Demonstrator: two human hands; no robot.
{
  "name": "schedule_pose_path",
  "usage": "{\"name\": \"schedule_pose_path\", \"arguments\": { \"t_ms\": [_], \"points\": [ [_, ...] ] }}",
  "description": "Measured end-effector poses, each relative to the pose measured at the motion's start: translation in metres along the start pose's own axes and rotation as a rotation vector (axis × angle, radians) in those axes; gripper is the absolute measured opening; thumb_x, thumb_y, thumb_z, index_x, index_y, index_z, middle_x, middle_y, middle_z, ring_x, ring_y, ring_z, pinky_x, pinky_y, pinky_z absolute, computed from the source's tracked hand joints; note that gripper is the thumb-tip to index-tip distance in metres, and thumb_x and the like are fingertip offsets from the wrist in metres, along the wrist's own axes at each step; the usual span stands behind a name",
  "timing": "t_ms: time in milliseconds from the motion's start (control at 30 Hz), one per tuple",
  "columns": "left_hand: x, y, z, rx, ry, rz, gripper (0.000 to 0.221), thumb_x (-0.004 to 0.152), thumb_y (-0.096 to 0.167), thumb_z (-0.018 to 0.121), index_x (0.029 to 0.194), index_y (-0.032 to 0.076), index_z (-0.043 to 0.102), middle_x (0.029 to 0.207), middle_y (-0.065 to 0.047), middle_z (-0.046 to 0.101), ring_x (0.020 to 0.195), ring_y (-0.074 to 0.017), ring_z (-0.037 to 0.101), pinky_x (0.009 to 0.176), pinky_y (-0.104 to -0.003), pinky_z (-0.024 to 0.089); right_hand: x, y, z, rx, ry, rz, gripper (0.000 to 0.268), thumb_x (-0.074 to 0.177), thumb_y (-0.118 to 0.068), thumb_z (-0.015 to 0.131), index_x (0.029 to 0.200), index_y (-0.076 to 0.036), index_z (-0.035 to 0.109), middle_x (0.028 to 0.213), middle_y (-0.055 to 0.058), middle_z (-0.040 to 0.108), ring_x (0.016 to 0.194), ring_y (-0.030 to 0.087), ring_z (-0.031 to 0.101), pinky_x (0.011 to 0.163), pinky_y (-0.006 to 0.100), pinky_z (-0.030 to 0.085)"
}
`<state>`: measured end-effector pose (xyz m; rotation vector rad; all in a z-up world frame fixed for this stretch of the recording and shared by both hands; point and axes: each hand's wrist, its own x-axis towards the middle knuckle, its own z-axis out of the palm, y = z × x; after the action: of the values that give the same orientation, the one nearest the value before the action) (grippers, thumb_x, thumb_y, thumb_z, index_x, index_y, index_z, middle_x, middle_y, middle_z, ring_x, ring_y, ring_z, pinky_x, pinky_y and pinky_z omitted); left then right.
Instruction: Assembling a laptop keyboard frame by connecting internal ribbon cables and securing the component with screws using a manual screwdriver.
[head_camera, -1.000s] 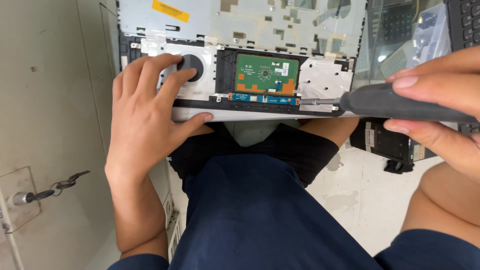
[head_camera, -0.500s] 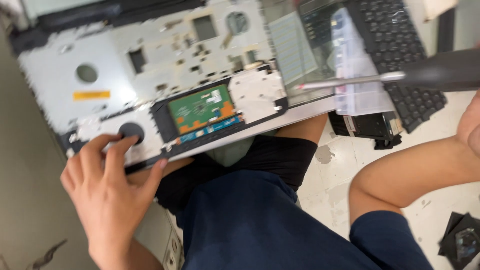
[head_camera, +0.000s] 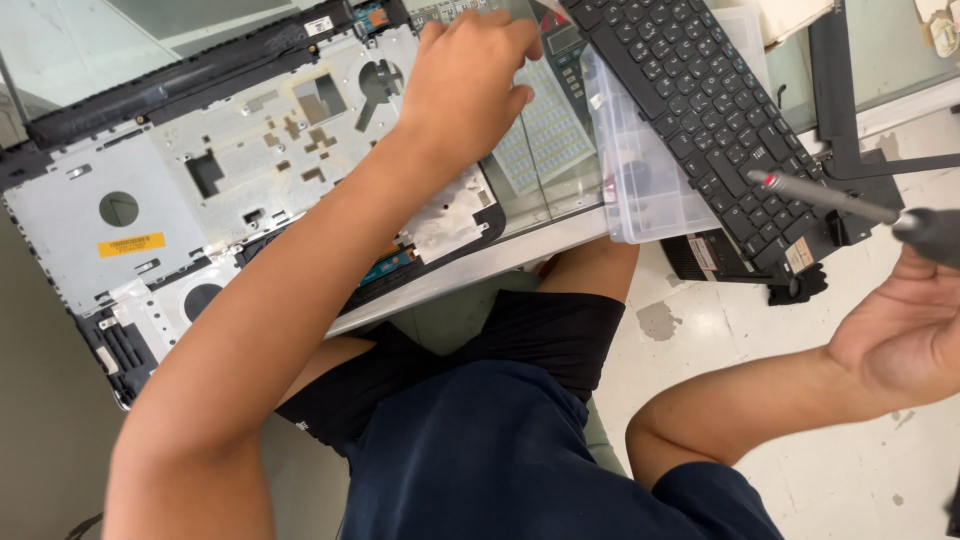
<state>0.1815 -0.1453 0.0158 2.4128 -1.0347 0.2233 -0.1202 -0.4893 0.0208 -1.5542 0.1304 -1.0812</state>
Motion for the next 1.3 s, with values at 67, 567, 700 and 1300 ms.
{"name": "schedule_pose_path", "arguments": {
  "t_ms": [67,567,700,1300],
  "points": [
    [0.02,-0.001,0.023,0.124,-0.06,-0.02,0.029,0.079,0.018,0.084,0.103,0.018,0.069,0.096,-0.003,0.072,0.094,-0.0352,0.064,0.078,-0.054,0.043,-0.008,-0.004,-0.003,0.006,0.048,0.048,0.039,0.11,-0.028,0.059,0.137,0.0,0.062,0.138,0.019,0.065,0.133,0.035,0.065,0.124,0.047,0.061],
    [0.032,0.007,0.047,0.161,0.159,-0.02,0.021,0.071,0.006,0.075,0.068,0.024,0.066,0.072,0.005,0.06,0.073,-0.0251,0.06,0.064,-0.049,0.037,-0.017,-0.002,0.001,-0.02,0.209,0.189,0.032,0.106,-0.021,0.059,0.125,0.002,0.069,0.123,0.016,0.069,0.12,0.03,0.07,0.105,0.04,0.065],
    [0.009,0.016,0.004,-0.137,0.122,-0.096,0.012,0.09,0.006,0.069,0.083,0.014,0.062,0.083,-0.002,0.062,0.073,-0.0256,0.059,0.064,-0.045,0.041,-0.02,-0.007,0.01,0.037,0.214,0.176,0.035,0.106,-0.025,0.062,0.128,0.0,0.067,0.126,0.015,0.067,0.12,0.031,0.069,0.108,0.041,0.066],
    [-0.195,0.082,-0.07,-1.894,0.77,-0.404,0.006,0.096,0.004,0.073,0.1,0.005,0.068,0.094,-0.014,0.066,0.093,-0.0193,0.067,0.08,-0.025,0.061,-0.082,-0.058,0.218,0.053,-0.133,0.03,0.067,0.104,-0.04,0.06,0.149,0.006,0.045,0.113,0.029,0.051,0.087,0.04,0.056,0.076,0.049,0.058]
  ]
}}
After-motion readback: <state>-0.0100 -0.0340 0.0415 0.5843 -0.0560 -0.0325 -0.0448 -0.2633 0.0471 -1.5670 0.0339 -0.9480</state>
